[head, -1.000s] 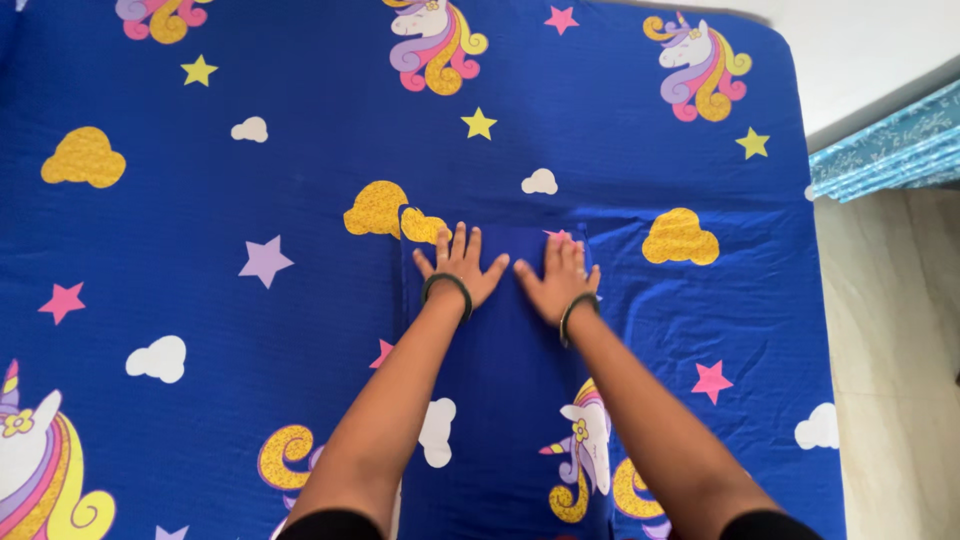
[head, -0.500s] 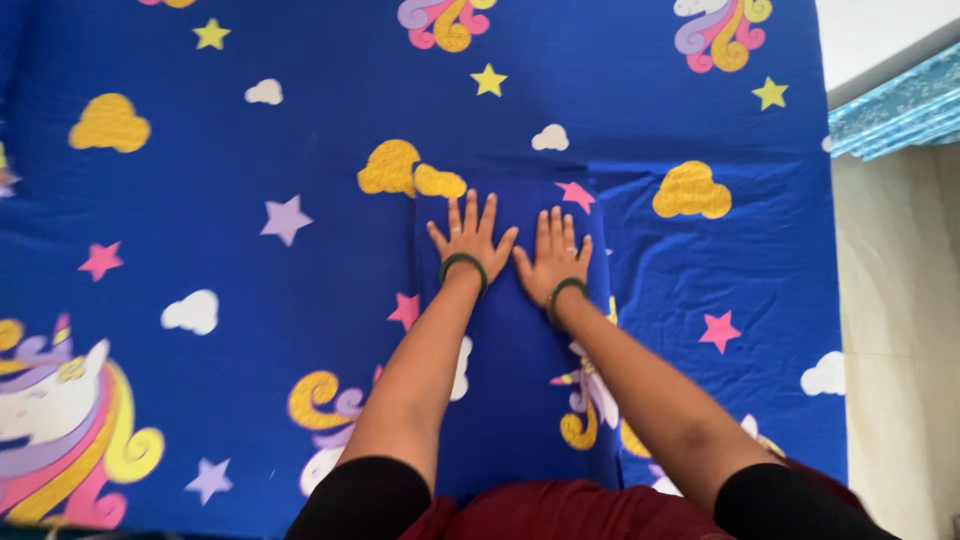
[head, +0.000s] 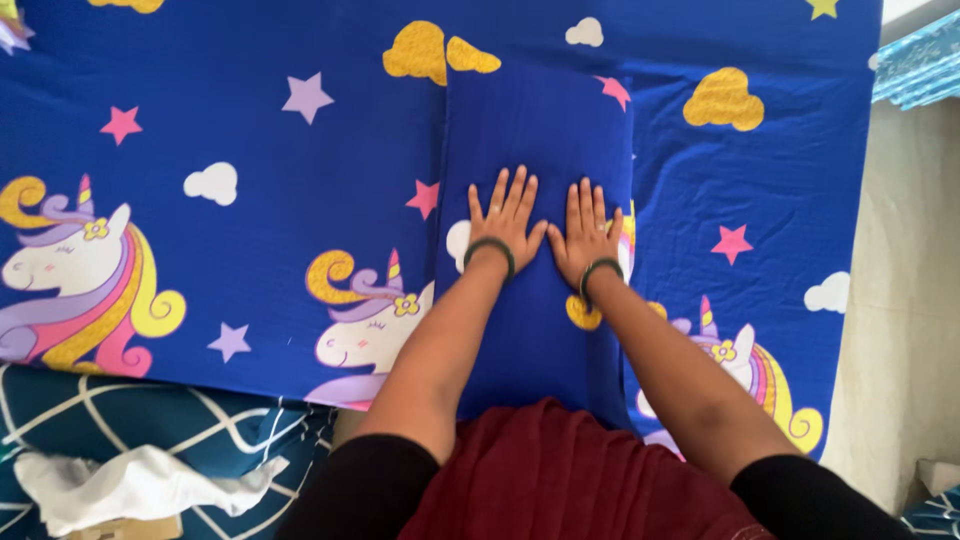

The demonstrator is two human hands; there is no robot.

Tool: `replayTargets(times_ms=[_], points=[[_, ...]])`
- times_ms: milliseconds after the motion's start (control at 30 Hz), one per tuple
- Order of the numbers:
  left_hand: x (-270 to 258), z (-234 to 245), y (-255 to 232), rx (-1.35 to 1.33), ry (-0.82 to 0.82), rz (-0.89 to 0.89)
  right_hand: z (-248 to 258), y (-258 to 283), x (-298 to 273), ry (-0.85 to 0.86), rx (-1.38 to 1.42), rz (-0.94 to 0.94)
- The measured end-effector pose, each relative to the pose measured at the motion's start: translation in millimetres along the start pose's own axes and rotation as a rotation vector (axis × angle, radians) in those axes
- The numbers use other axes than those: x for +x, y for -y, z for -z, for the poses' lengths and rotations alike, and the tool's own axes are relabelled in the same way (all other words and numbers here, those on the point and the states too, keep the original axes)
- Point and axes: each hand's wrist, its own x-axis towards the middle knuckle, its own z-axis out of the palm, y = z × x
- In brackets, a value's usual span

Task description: The person inserts a white pillow into a blue unicorn-patterned pillowcase on a bed. They align the pillow, roll it into the case, and smooth the fabric to fit the case fully. The finished pillow is placed on the bed.

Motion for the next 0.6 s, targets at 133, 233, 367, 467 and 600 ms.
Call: replayTargets(times_ms=[133,233,367,467,600], points=[[12.3,32.6,11.1,-0.114,0.209,-0.014,30.5,-7.4,18.4,0.181,0.077,0.032],[-21.4,43.6,11.2,-0.088,0.191,-0.010,49.1,-14.4,-9.4,0.198,0.112,0.020],[-109.4,19.2,-2.9,0.005,0.033,0.049,26.1,-6.3,-93.6,0.087,0.108,0.009],[-134.4,-4.3,-12.2,0.025,-0.071,0.075,-1.9,-5.7,-126.2,-0.083,0.064,0.078],[-127.9,-23.7,-21.6,0.117,-0.129,0.045,-18.0,-24.9,-115.7,0.009,0.082,0.048]])
